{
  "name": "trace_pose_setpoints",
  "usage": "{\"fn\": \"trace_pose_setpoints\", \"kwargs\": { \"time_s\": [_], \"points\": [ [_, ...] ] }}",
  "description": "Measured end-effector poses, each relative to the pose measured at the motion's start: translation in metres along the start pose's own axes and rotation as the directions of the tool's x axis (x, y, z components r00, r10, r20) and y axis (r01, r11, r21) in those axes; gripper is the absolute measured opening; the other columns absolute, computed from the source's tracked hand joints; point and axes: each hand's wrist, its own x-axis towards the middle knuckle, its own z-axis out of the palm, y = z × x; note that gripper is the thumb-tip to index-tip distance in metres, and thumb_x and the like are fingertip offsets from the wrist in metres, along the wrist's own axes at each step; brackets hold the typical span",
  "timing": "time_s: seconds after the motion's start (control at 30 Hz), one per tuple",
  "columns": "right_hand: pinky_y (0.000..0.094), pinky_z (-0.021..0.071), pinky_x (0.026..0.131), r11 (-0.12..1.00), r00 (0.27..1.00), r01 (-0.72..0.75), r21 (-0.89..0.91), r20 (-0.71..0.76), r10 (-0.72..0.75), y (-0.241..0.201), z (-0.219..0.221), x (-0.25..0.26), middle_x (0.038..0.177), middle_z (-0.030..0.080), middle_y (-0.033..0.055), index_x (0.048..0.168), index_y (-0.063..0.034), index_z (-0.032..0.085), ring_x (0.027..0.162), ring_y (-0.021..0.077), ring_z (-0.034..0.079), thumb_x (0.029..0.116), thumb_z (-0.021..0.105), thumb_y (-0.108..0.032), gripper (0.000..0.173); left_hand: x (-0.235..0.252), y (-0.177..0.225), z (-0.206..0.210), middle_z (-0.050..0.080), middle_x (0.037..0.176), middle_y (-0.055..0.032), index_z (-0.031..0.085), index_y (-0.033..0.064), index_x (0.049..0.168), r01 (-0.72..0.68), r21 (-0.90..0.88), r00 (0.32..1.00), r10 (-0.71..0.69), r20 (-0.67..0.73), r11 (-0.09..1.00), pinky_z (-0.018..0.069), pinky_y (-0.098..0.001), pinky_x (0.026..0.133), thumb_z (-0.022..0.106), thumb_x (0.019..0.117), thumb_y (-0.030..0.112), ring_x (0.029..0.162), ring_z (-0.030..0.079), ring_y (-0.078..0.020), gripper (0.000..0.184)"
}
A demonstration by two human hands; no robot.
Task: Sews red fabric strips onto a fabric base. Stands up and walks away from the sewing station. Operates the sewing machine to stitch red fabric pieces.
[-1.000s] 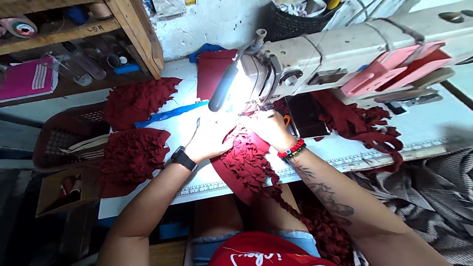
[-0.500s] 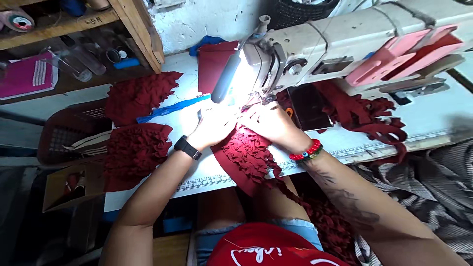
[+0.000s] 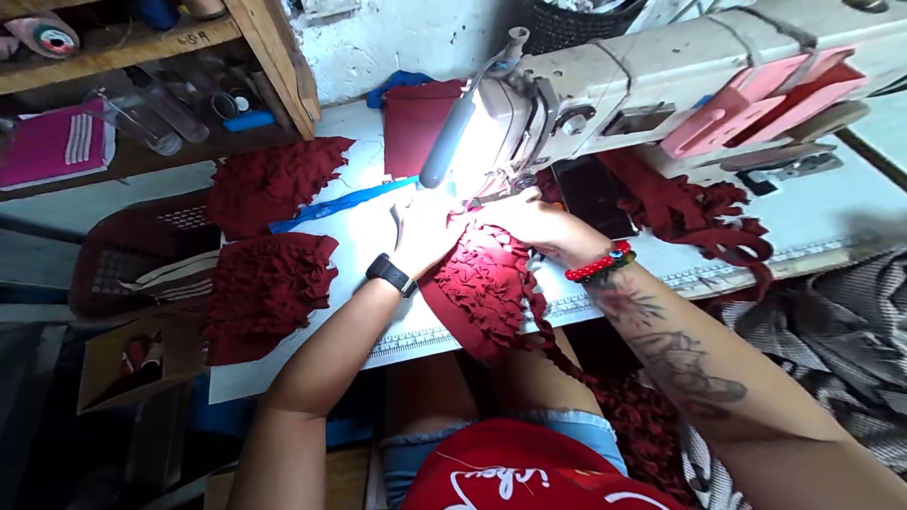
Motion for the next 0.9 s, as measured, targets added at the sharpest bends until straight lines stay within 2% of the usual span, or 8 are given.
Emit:
{"fn": "trace_pose_setpoints", "kwargs": {
  "time_s": [0.07, 0.27, 0.37, 0.47, 0.63, 0.73, 0.83, 0.9],
  "points": [
    [0.0244, 0.037, 0.048, 0.993, 0.999, 0.033, -0.114, -0.038, -0.038, 0.001, 0.004, 0.0, 0.063, 0.052, -0.0009, 0.1, -0.0117, 0.073, 0.049, 0.006, 0.042, 0.1069, 0.055, -0.033, 0.028, 0.0, -0.001, -0.001, 0.071, 0.115, -0.0088, 0.076, 0.0129, 0.105, -0.028, -0.007, 0.999, 0.028, 0.025, 1.0, 0.0362, -0.0571, 0.11, 0.059, 0.1, 0.036, 0.122, 0.06, -0.0287, 0.029],
    [0.0479, 0.0503, 0.071, 0.934, 0.979, 0.146, -0.325, -0.09, -0.185, 0.005, 0.011, 0.001, 0.079, 0.064, 0.0151, 0.105, -0.0018, 0.072, 0.07, 0.0259, 0.06, 0.1082, 0.053, -0.022, 0.028, 0.002, -0.005, 0.002, 0.07, 0.115, -0.0084, 0.074, 0.0129, 0.103, -0.062, -0.044, 0.998, 0.063, 0.031, 0.997, 0.0382, -0.0554, 0.108, 0.058, 0.0984, 0.034, 0.121, 0.06, -0.0277, 0.027],
    [0.0357, 0.0476, 0.053, 0.952, 0.971, 0.174, -0.25, -0.115, -0.208, 0.007, 0.018, -0.005, 0.067, 0.059, 0.0082, 0.098, -0.0055, 0.072, 0.053, 0.0167, 0.054, 0.1068, 0.055, -0.023, 0.026, 0.0, -0.004, -0.001, 0.071, 0.115, -0.0051, 0.076, 0.0177, 0.109, -0.119, -0.069, 0.992, 0.122, 0.033, 0.99, 0.0349, -0.0533, 0.11, 0.06, 0.1001, 0.032, 0.121, 0.059, -0.0249, 0.023],
    [0.0282, 0.0485, 0.048, 0.976, 0.979, 0.151, -0.156, -0.112, -0.17, 0.012, 0.024, -0.007, 0.067, 0.06, 0.0053, 0.101, -0.0057, 0.07, 0.049, 0.0112, 0.054, 0.1069, 0.054, -0.021, 0.023, 0.001, -0.006, -0.001, 0.07, 0.115, -0.0082, 0.076, 0.0148, 0.106, -0.164, -0.072, 0.985, 0.168, 0.048, 0.984, 0.0425, -0.0523, 0.106, 0.058, 0.1007, 0.028, 0.121, 0.059, -0.0281, 0.023],
    [0.0404, 0.0556, 0.072, 0.966, 0.992, 0.082, -0.244, -0.074, -0.102, 0.018, 0.013, 0.009, 0.087, 0.069, 0.01, 0.106, -0.0056, 0.074, 0.074, 0.0178, 0.065, 0.1089, 0.05, -0.021, 0.029, 0.0, -0.002, -0.007, 0.067, 0.115, -0.0113, 0.073, 0.0131, 0.106, -0.131, -0.059, 0.984, 0.137, 0.112, 0.99, 0.0335, -0.0641, 0.106, 0.056, 0.1006, 0.03, 0.121, 0.057, -0.0323, 0.025],
    [0.0351, 0.051, 0.067, 0.96, 0.995, 0.051, -0.275, -0.068, -0.072, 0.019, 0.013, 0.022, 0.085, 0.066, 0.0058, 0.103, -0.0083, 0.074, 0.071, 0.0129, 0.059, 0.1095, 0.05, -0.025, 0.03, 0.0, -0.002, -0.008, 0.069, 0.118, -0.0087, 0.074, 0.0161, 0.116, -0.213, -0.055, 0.972, 0.217, 0.09, 0.976, 0.0386, -0.0583, 0.107, 0.056, 0.1015, 0.027, 0.122, 0.058, -0.0306, 0.026],
    [0.0476, 0.0511, 0.096, 0.938, 0.981, 0.168, -0.305, -0.038, -0.188, 0.022, 0.012, 0.021, 0.108, 0.072, 0.0118, 0.104, -0.0053, 0.076, 0.106, 0.0219, 0.066, 0.1053, 0.055, -0.017, 0.024, -0.001, -0.003, -0.007, 0.069, 0.127, -0.0098, 0.072, 0.0196, 0.128, -0.28, 0.02, 0.956, 0.277, 0.099, 0.96, 0.0398, -0.059, 0.107, 0.055, 0.1011, 0.024, 0.127, 0.058, -0.0322, 0.032],
    [0.0491, 0.0501, 0.098, 0.934, 0.974, 0.194, -0.299, -0.052, -0.219, 0.024, 0.013, 0.019, 0.112, 0.07, 0.0147, 0.109, -0.0032, 0.073, 0.109, 0.0246, 0.065, 0.1033, 0.058, -0.014, 0.02, 0.0, -0.002, -0.009, 0.068, 0.128, -0.0114, 0.072, 0.0163, 0.123, -0.285, 0.017, 0.953, 0.282, 0.113, 0.958, 0.0383, -0.063, 0.107, 0.055, 0.1012, 0.023, 0.129, 0.057, -0.0343, 0.029]
  ]
}}
